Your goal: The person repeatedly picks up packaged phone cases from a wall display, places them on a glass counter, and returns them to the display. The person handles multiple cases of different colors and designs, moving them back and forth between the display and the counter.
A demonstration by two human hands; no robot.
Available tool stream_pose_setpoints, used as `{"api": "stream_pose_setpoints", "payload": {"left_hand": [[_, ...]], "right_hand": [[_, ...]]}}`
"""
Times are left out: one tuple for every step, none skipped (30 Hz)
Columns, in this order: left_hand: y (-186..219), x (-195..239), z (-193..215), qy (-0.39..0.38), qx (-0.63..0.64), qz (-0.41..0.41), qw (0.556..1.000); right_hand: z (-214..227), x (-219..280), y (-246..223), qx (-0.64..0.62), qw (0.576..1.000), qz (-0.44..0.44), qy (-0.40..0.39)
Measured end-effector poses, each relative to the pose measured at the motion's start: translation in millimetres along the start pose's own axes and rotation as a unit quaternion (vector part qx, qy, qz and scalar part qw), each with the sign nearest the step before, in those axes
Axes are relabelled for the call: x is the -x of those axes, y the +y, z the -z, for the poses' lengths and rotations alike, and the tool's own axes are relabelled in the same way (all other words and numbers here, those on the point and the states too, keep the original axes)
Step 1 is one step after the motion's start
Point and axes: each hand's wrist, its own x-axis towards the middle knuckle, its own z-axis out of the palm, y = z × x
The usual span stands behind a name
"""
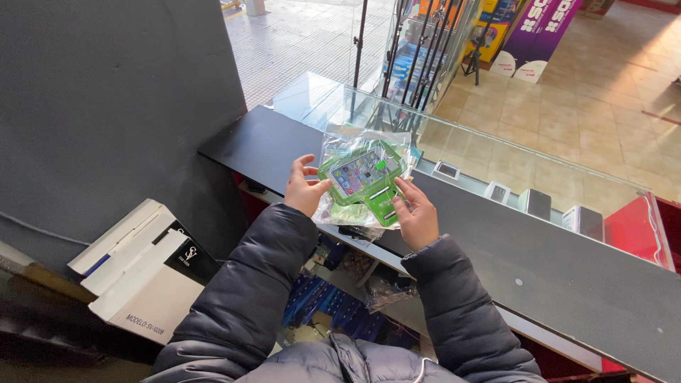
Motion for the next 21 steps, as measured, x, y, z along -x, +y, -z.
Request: {"api": "stream_pose_setpoints", "payload": {"left_hand": [[1.2, 2.3, 3.3, 0.003, 0.000, 0.001, 1.000], [2.6, 4.8, 7.0, 0.013, 0.056, -0.004, 0.998], [3.9, 7.5, 10.7, 0.024, 0.112, -0.010, 0.993], [7.1, 12.0, 15.3, 0.029, 0.113, -0.010, 0.993], [10.3, 16.6, 19.9, 0.018, 0.130, -0.005, 0.991], [12.9, 21.9, 25.2, 0.008, 0.146, -0.001, 0.989], [16.5, 30.0, 30.8, 0.013, 0.146, 0.000, 0.989], [19.5, 38.8, 37.9, 0.012, 0.152, 0.011, 0.988], [22.4, 47.5, 45.2, 0.011, 0.157, 0.022, 0.987], [8.7, 44.4, 51.7, 0.020, 0.157, 0.024, 0.987], [-5.1, 41.7, 58.8, 0.022, 0.116, 0.018, 0.993], [-18.4, 38.2, 66.9, 0.026, 0.075, 0.012, 0.997], [-15.7, 49.9, 75.5, 0.037, 0.075, 0.013, 0.996], [-12.8, 63.0, 85.8, 0.023, 0.091, 0.009, 0.996], [-10.0, 76.2, 95.9, 0.009, 0.108, 0.005, 0.994], [-14.5, 86.5, 106.2, 0.024, 0.106, 0.007, 0.994], [-19.0, 97.3, 116.5, 0.019, 0.109, 0.013, 0.994], [-22.7, 109.3, 127.3, 0.015, 0.111, 0.020, 0.993], [-23.0, 120.0, 142.0, 0.030, 0.109, 0.023, 0.993], [-25.2, 133.5, 155.8, 0.035, 0.090, 0.019, 0.995], [-27.2, 147.7, 169.7, 0.040, 0.071, 0.014, 0.997]], "right_hand": [[-0.1, 1.7, 1.5, 0.000, 1.000, 0.001, -0.003], [-0.4, 3.1, 2.8, -0.024, 0.999, 0.043, 0.018], [-0.5, 4.6, 4.1, -0.048, 0.995, 0.084, 0.040], [-1.0, 8.3, -0.3, -0.049, 0.994, 0.086, 0.036], [-1.5, 12.0, -4.6, -0.075, 0.991, 0.099, 0.041], [-2.6, 16.1, -8.8, -0.101, 0.988, 0.111, 0.045], [-4.3, 19.3, -13.1, -0.103, 0.987, 0.112, 0.040], [-7.6, 22.7, -17.5, -0.115, 0.986, 0.119, 0.036], [-11.1, 26.2, -22.0, -0.127, 0.983, 0.126, 0.031], [-15.2, 32.3, -26.1, -0.130, 0.983, 0.127, 0.022], [-19.3, 38.7, -30.5, -0.126, 0.985, 0.114, 0.012], [-24.0, 43.4, -35.2, -0.122, 0.987, 0.104, 0.000], [-32.0, 44.2, -22.9, -0.125, 0.986, 0.107, -0.009], [-41.3, 45.1, -11.7, -0.145, 0.982, 0.118, -0.024], [-51.2, 46.2, -0.7, -0.166, 0.977, 0.129, -0.038], [-60.8, 49.0, 4.7, -0.172, 0.975, 0.132, -0.052], [-70.7, 52.1, 10.0, -0.192, 0.972, 0.110, -0.073], [-80.8, 56.1, 14.1, -0.212, 0.969, 0.086, -0.094], [-90.8, 57.5, 6.1, -0.218, 0.966, 0.088, -0.109], [-100.6, 62.2, -0.4, -0.229, 0.963, 0.082, -0.118], [-110.4, 67.5, -7.5, -0.240, 0.960, 0.076, -0.127]]}}
